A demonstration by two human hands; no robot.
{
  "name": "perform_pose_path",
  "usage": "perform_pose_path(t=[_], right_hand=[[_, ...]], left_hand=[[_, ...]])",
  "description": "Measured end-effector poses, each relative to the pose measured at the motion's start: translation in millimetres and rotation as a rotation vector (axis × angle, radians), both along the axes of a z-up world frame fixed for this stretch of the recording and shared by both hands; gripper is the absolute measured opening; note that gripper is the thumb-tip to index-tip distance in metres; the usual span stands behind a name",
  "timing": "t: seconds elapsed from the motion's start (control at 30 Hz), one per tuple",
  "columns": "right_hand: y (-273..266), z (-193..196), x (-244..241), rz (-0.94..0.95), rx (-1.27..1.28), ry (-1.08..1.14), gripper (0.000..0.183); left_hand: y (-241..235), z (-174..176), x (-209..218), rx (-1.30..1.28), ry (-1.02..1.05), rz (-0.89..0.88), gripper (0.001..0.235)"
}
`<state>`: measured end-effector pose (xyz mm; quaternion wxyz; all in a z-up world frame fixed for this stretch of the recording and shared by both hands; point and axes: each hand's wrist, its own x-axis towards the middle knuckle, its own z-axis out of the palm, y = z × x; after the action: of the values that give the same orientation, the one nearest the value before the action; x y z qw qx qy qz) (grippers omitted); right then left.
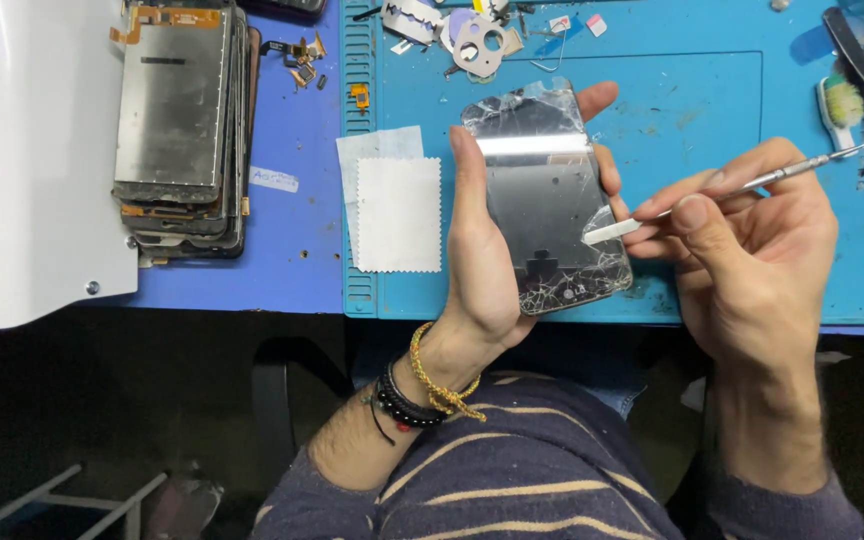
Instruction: Using a metal pry tool to separate a damaged screen from a smartphone frame at a repair workbench.
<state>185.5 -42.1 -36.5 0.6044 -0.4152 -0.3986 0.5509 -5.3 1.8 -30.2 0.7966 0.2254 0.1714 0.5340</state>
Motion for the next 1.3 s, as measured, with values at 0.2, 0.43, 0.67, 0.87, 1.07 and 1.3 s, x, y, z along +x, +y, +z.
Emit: perform_pose_path(t=[0.2, 0.43, 0.67, 0.87, 1.07, 1.3], right_hand=[[0.2, -1.3, 5.5, 0.051, -0.003, 0.071, 0.017], [-3.9, 3.2, 8.7, 0.114, -0.012, 0.112, 0.016], [-4.0, 3.3, 15.2, 0.167, -0.049, 0.131, 0.015], [-12.7, 4.3, 9.7, 0.084, -0.021, 0.065, 0.015], [-13.4, 9.0, 5.3, 0.044, -0.016, 0.116, 0.016], [-13.5, 5.2, 3.6, -0.011, 0.006, 0.116, 0.02]], left_hand=[[0.9, -1.7, 1.4, 0.017, 0.001, -0.012, 0.092], [1.1, 3.9, -4.4, 0.046, 0.052, -0.093, 0.093], [2.9, 0.3, -4.6, 0.031, -0.006, -0.153, 0.093], [2.4, 5.3, -3.3, 0.051, 0.035, -0.144, 0.093], [1.0, 7.2, -3.1, 0.045, 0.05, -0.141, 0.092], [1.6, 6.3, -3.0, 0.045, 0.048, -0.125, 0.092]])
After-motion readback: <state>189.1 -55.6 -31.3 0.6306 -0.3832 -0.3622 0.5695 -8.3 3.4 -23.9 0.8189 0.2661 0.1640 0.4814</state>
